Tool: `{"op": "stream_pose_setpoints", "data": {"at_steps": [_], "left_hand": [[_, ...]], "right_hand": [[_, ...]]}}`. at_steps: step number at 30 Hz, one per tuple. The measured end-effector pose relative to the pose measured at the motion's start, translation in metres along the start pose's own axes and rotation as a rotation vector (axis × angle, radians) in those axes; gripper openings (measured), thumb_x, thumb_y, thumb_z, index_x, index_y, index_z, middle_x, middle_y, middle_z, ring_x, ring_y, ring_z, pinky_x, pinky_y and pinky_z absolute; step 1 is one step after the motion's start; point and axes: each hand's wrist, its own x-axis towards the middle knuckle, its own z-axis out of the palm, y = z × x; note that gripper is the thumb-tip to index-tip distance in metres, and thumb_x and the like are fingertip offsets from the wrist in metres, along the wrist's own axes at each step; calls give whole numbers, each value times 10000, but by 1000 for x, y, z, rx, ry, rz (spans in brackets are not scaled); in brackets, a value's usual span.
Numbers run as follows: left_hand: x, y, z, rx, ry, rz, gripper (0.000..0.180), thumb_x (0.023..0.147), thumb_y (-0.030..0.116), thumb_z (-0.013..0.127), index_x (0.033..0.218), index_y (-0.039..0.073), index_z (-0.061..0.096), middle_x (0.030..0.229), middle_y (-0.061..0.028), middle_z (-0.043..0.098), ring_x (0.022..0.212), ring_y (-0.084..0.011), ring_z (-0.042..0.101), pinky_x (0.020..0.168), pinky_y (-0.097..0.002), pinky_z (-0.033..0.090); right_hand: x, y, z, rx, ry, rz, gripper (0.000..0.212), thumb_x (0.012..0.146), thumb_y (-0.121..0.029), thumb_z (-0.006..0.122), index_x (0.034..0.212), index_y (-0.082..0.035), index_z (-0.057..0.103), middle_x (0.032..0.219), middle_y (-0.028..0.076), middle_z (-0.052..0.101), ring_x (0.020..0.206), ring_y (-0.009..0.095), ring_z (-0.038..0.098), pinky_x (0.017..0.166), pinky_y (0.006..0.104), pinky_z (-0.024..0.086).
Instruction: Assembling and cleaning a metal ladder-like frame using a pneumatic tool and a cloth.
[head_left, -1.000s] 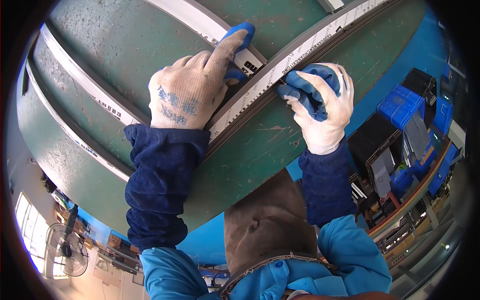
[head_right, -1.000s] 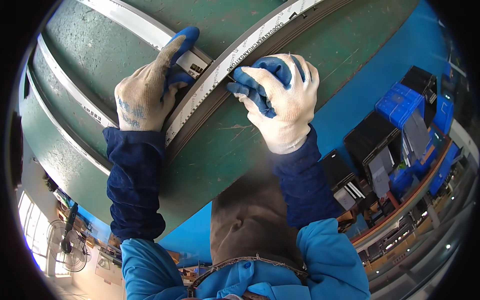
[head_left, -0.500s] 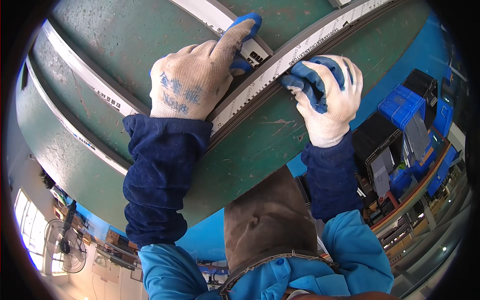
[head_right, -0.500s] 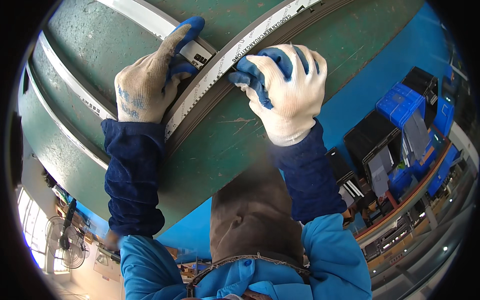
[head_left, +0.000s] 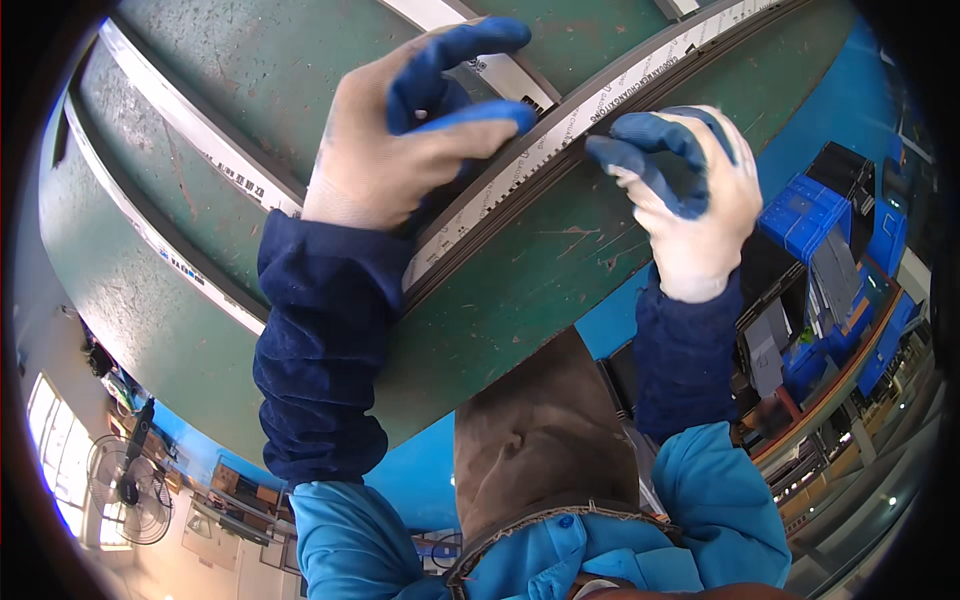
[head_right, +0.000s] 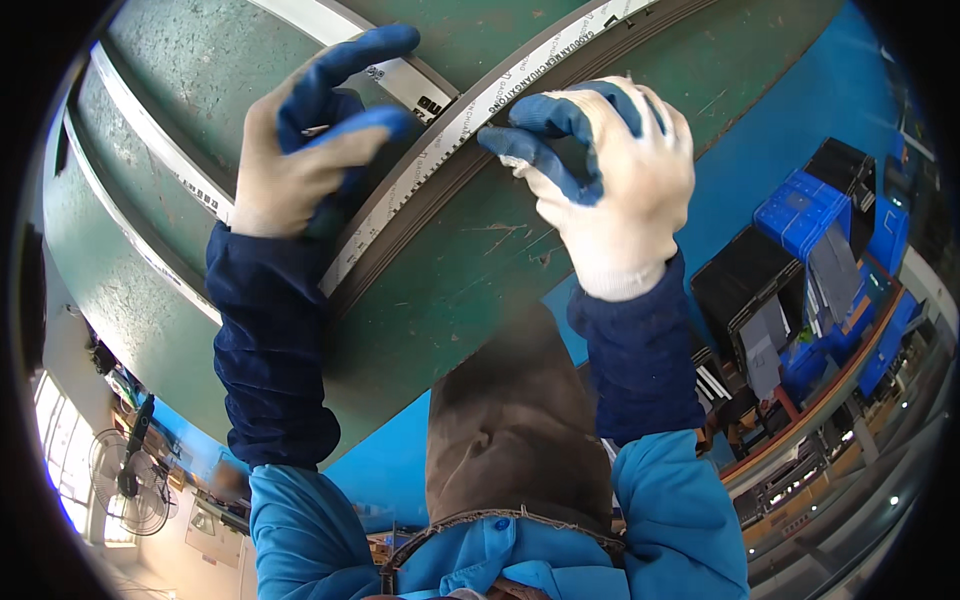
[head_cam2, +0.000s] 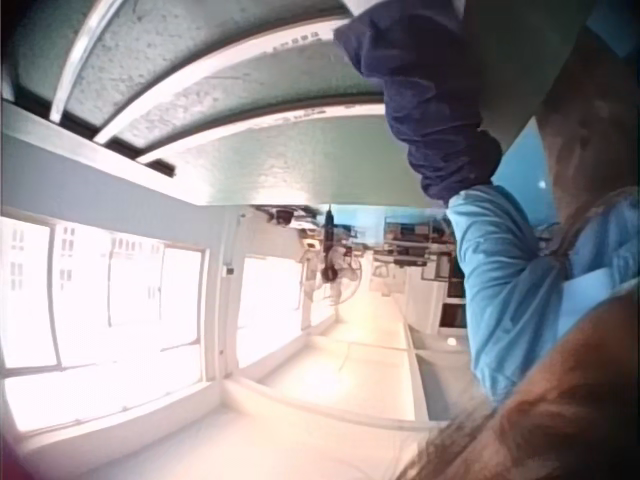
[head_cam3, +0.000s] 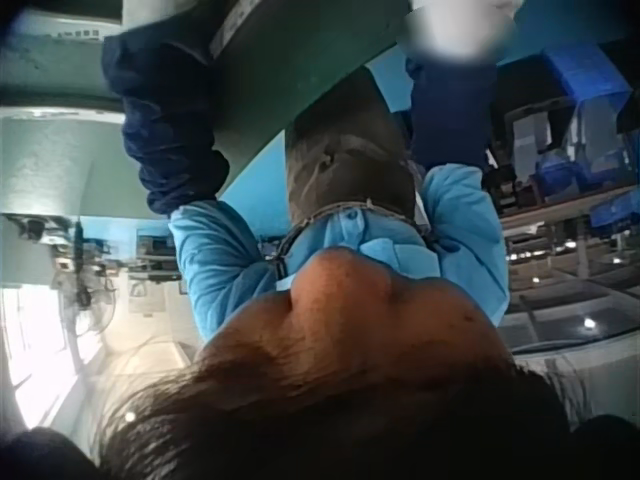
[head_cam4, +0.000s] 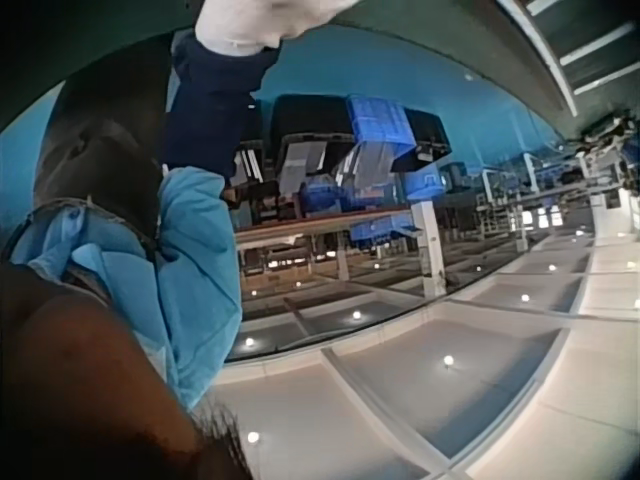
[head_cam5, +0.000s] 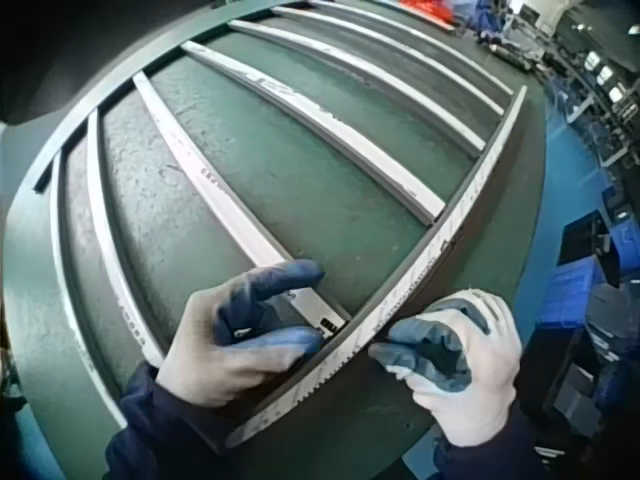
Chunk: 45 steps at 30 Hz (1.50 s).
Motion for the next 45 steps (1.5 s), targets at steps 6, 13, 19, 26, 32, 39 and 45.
{"op": "stream_pose_setpoints", "data": {"at_steps": [6, 13, 19, 26, 32, 39, 45], "left_hand": [[1, 13, 13, -430, 42, -275, 1222, 735, 973, 267, 1473, 9, 406, 810, -64, 686, 529, -47, 520, 486, -176, 374], [0, 6, 16, -510, 97, -296, 1285, 650, 991, 373, 1506, 32, 358, 896, -86, 702, 767, -137, 662, 642, -240, 528], [-1, 9, 14, -729, 25, -291, 1221, 711, 935, 418, 1480, -12, 371, 1258, -184, 628, 1117, -261, 647, 971, -376, 542], [0, 20, 10, -723, -86, -432, 800, 978, 724, 327, 1224, 30, 641, 665, -38, 613, 516, -83, 519, 460, -231, 328], [2, 15, 4, -489, 192, -317, 357, 978, 246, 621, 1157, -61, 659, 654, 48, 507, 509, -40, 426, 483, -164, 360], [4, -2, 11, 517, 84, 54, 649, 732, -110, 721, 1339, 92, 612, 1251, -72, 701, 901, -162, 721, 845, -260, 546], [4, -11, 17, 613, 111, 64, 673, 754, -144, 659, 1359, 145, 595, 1269, -33, 691, 1108, -192, 694, 891, -313, 578]], "right_hand": [[28, -59, 16, -40, -73, -188, 410, 694, -201, 825, 1087, -189, 710, 1073, 43, 652, 997, 292, 633, 937, 445, 474], [28, -71, 30, -122, -17, -229, 504, 617, -232, 887, 1081, -238, 692, 1081, 19, 631, 1066, 279, 612, 954, 479, 454], [35, -66, 40, 77, 37, -189, 430, 676, -187, 850, 1067, -141, 676, 1019, 68, 654, 1025, 277, 632, 911, 424, 483], [10, -48, 38, 1170, 303, 267, 320, 922, -140, 676, 1141, 55, 548, 1078, 222, 675, 986, 297, 688, 905, 406, 569], [-26, -32, 28, 895, 286, 284, 339, 777, 111, 744, 1061, -26, 621, 960, 77, 683, 791, 127, 664, 645, 245, 535], [-37, -15, 28, 209, 164, 74, 466, 587, -99, 838, 1024, -167, 689, 859, 46, 647, 735, 263, 661, 621, 365, 534], [-34, -16, 23, 201, 85, 79, 508, 576, -28, 864, 1047, -103, 691, 875, 66, 715, 776, 267, 696, 695, 339, 554]]}}
